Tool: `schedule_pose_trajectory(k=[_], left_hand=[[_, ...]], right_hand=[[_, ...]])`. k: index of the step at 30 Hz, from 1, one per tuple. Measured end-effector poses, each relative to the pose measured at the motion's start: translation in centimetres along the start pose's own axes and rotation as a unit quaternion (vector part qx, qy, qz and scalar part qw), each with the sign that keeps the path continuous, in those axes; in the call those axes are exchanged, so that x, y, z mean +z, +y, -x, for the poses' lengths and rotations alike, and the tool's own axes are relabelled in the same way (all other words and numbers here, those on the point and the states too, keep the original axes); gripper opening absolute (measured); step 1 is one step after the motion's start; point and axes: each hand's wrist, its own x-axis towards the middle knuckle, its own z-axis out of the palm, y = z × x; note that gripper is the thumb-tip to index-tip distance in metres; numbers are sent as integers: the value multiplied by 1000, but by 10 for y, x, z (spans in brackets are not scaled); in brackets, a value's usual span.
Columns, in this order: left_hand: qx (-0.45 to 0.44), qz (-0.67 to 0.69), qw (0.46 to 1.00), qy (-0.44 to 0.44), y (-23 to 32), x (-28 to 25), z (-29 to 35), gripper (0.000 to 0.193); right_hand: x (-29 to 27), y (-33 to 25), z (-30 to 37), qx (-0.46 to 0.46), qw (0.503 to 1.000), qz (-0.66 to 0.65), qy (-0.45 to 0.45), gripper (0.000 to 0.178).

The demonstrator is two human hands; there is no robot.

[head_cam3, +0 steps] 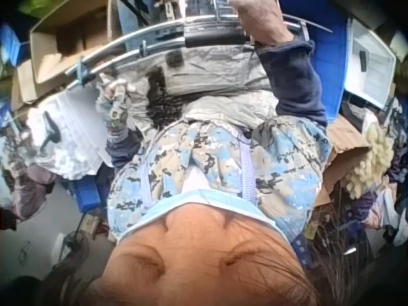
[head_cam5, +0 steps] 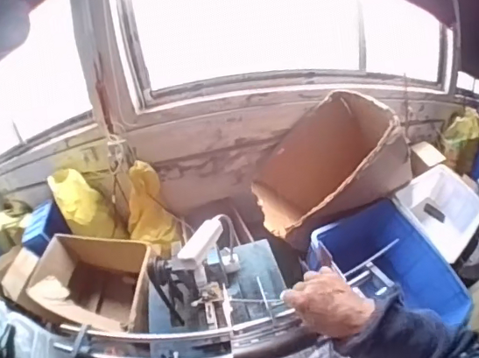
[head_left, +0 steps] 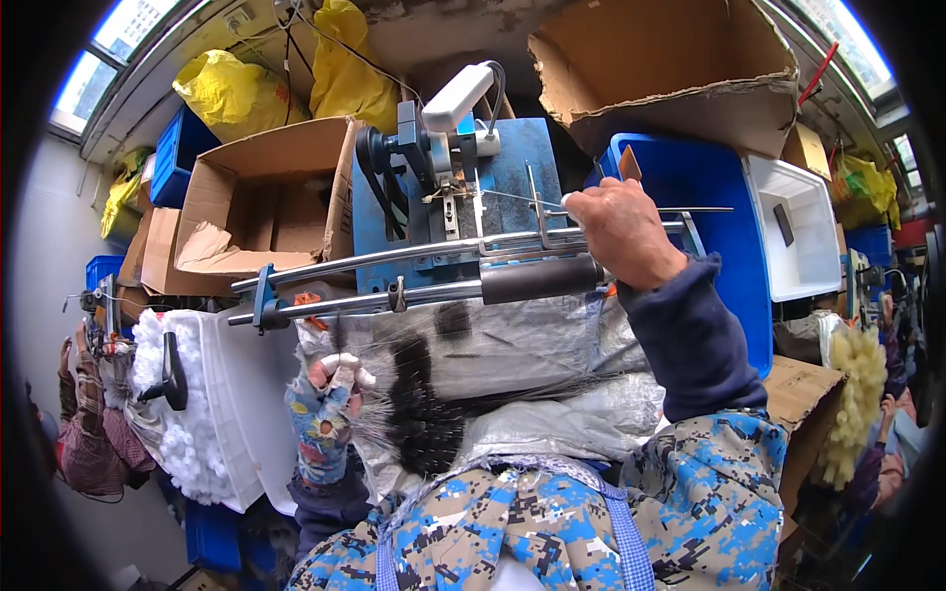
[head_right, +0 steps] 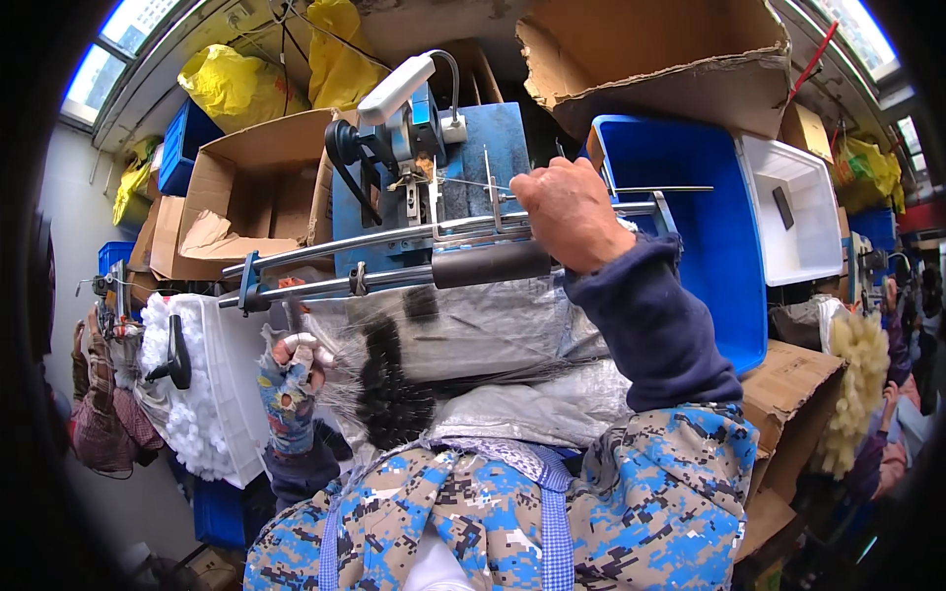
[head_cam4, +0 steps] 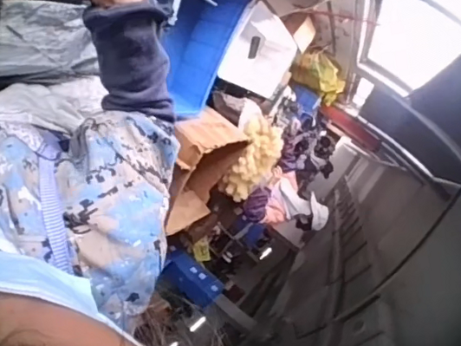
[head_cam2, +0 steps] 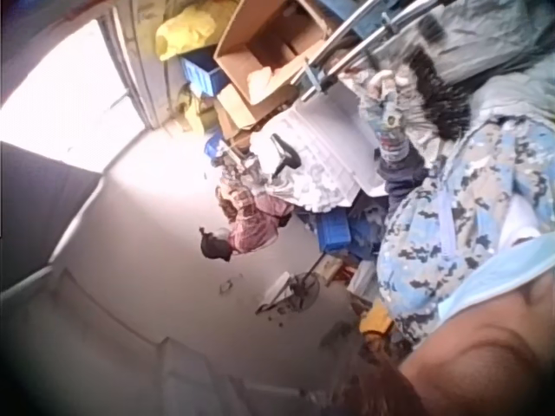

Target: The person operates a blue industrial machine in a cluttered workshop, repeatedly feeding black bristle bundles into a processing mechanism. They use both hands to guide the material through the machine and occasionally adjust the setup. The workspace is filled with cardboard boxes and plastic containers.

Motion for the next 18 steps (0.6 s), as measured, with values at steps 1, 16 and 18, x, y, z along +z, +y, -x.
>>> schedule_pose_trajectory(k=[1, 16, 18], left_hand=[[-8, 34, 999, -13, -1, -15, 0, 14], [155, -522, 831, -116, -30, 17, -46, 24], [268, -727, 627, -85, -53, 7, -65, 29]], right_hand=[[-7, -10, 22, -27, 998, -44, -18, 9], [-29, -43, 16, -2, 820, -538, 196, 12], [0, -31, -13, 9, 961, -112, 254, 18]])
